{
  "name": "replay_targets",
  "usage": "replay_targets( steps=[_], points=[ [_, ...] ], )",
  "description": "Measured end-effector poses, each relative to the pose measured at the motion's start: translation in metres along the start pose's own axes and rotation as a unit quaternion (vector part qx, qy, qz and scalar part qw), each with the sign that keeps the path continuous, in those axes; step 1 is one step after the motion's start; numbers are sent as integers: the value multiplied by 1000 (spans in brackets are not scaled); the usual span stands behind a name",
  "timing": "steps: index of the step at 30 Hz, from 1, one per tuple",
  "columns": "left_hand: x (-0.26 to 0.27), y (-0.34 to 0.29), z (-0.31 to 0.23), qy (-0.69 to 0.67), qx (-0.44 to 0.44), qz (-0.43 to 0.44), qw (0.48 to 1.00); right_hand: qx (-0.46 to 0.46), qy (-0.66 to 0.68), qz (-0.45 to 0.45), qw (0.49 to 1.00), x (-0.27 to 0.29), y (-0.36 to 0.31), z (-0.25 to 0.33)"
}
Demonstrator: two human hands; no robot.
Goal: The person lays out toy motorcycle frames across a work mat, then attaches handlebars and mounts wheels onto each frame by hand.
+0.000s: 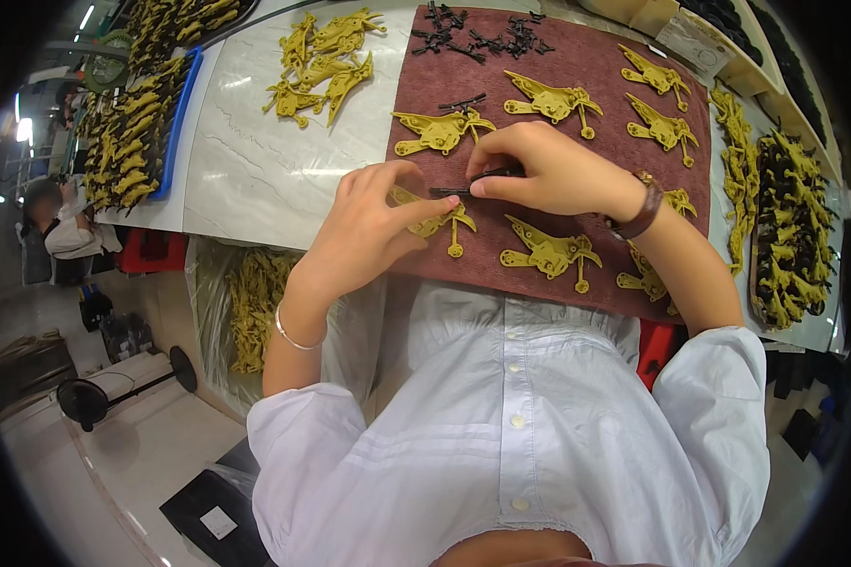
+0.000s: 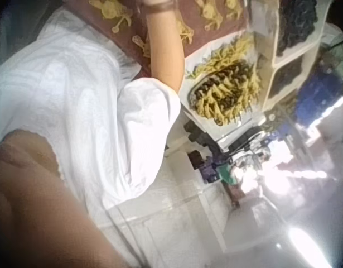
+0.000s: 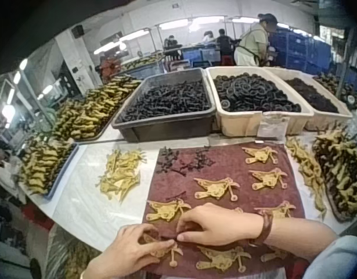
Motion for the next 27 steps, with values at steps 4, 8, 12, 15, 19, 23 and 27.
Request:
replay_targets(
  steps=[4,8,12,15,19,23,27],
  points=[
    [8,-1,-2,-75,31,-11,997,-240,262,19,935,16,-27,13],
    [11,12,-12,-217,79,-133,964,-174,230,-10,957,29,-54,13],
    [-15,43,-41,-327,78,-186,923,-172,281,-63,942,32,-73,18],
    [-43,52,-66,-560,148,-123,806,-151,197,-55,967,32,-81,24],
    [-43,60,-74,-384,77,-111,913,-197,32,-92,976,37,-98,27],
    [-35,56,-78,-262,-12,-63,963,-189,44,-107,975,31,-112,18],
    [-41,51,-76,-251,-3,-31,967,-197,58,-111,972,24,-114,16]
  ],
)
Point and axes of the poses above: each hand's wrist, its own y-axis towards the middle knuckle, its own x-axis out of the back of the hand, z = x × y, the point moved 4 cm from there along y, towards the middle knuckle, and after that the axes turned 11 degrees about y, right-handed, at the moved point
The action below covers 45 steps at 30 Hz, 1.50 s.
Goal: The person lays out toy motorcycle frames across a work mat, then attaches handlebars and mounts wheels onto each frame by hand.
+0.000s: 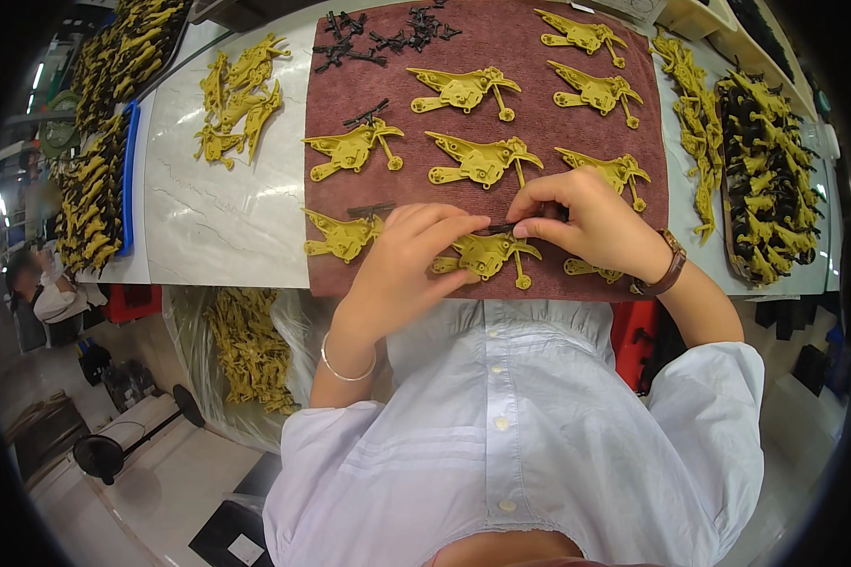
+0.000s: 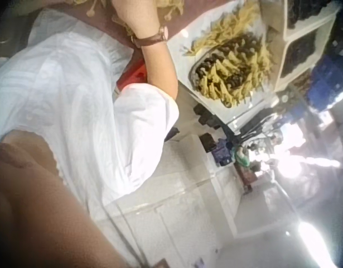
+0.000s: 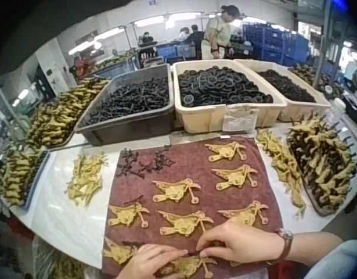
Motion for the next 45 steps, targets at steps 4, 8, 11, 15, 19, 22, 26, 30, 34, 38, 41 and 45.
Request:
replay_targets(
  steps=[4,8,11,15,19,22,26,30,34,38,41,45],
  points=[
    [-3,1,0,-10,1,-3,1000,15,-5,-28,999,-3,2,2],
    [-3,2,0,-3,-10,-8,1000,9,14,-30,999,-6,2,-1],
    [-3,3,-1,-1,-13,-8,1000,11,0,-28,1000,-3,3,-1],
    [-4,3,1,-6,-33,-9,999,-24,32,-18,999,-3,3,0],
    [-3,3,0,-2,-31,-1,1000,-17,-10,-19,1000,-3,4,0],
    [-4,3,1,-10,-30,-2,999,-25,-36,-16,999,-2,7,2],
    [-4,4,2,-19,-26,5,999,-3,-96,-30,995,-4,6,6],
    [-2,6,-1,-35,-24,2,999,-1,-155,-45,987,-7,4,7],
    [-2,6,-1,-22,-31,2,999,32,-189,-72,979,-7,0,13],
    [0,3,-3,28,-49,0,998,19,-75,-94,993,1,-4,27],
    [8,11,-12,10,-59,-18,998,-12,142,-74,987,10,-4,21],
    [12,23,-28,-65,-18,-120,990,-39,350,-51,935,9,-1,20]
  ],
)
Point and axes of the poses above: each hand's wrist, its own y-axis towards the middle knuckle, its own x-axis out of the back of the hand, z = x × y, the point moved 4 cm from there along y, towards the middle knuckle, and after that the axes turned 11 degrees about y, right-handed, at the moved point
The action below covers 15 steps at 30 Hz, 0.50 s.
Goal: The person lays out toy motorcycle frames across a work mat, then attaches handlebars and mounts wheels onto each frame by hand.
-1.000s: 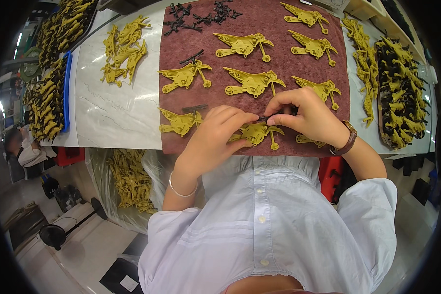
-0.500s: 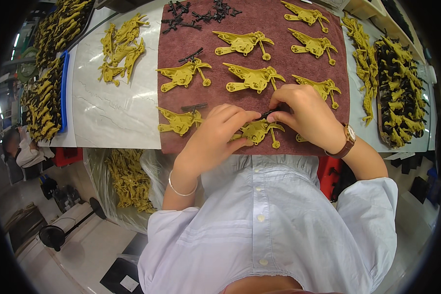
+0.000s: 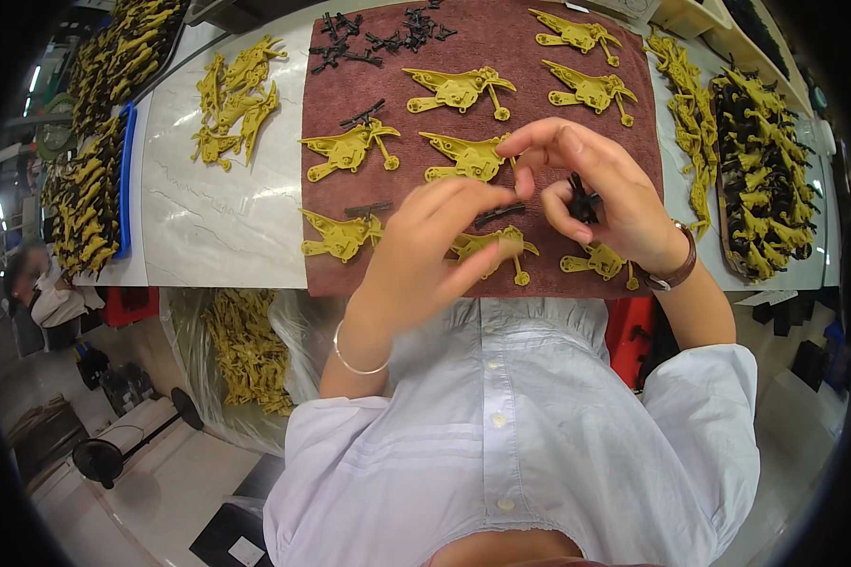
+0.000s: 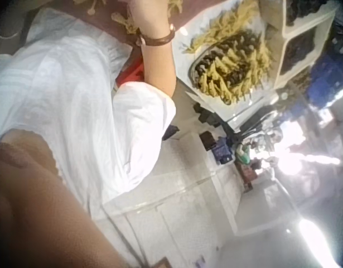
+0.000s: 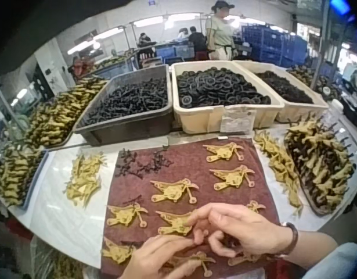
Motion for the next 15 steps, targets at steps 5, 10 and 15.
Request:
replay_targets(
  steps=[5,10,15],
  points=[
    [-8,3,16,66,10,20,998,114,-315,10,942,6,-2,0],
    [-12,-9,12,101,13,72,992,178,-520,14,835,3,-9,-19],
    [-8,-21,8,120,1,126,985,180,-587,26,789,5,-7,-30]
  ],
)
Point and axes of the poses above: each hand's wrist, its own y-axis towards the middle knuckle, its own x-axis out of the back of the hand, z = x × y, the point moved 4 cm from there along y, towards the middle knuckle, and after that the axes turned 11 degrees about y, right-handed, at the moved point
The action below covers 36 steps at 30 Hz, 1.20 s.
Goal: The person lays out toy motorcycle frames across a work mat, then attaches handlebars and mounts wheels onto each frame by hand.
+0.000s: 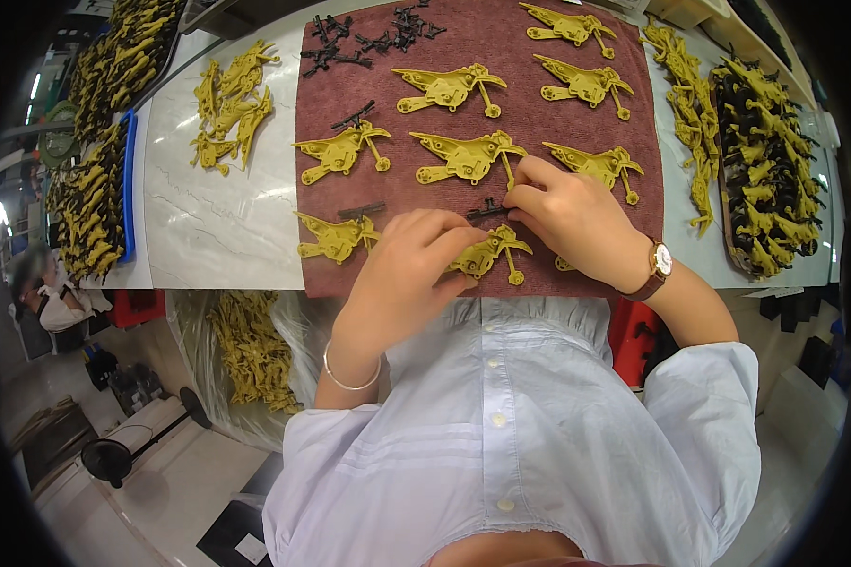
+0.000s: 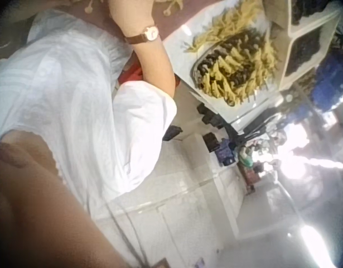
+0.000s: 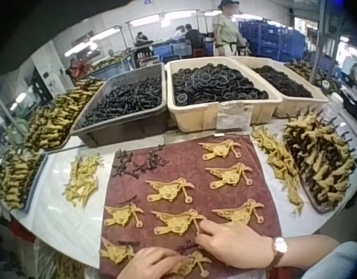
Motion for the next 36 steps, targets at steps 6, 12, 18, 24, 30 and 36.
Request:
replay_targets(
  steps=[6,12,18,24,30,36],
  points=[
    [-2,-5,3,11,1,-5,1000,-7,-39,-7,999,3,1,2],
    [0,-2,2,13,-6,3,1000,-7,-32,54,998,10,-1,9],
    [-1,1,4,71,-56,43,995,39,-97,52,993,8,2,16],
    [-3,6,7,114,-90,59,988,41,-119,52,991,6,1,18],
    [0,11,6,106,-72,106,986,1,-87,74,993,12,-1,16],
    [7,9,3,68,-91,62,992,-81,305,-16,949,25,3,8]
  ],
)
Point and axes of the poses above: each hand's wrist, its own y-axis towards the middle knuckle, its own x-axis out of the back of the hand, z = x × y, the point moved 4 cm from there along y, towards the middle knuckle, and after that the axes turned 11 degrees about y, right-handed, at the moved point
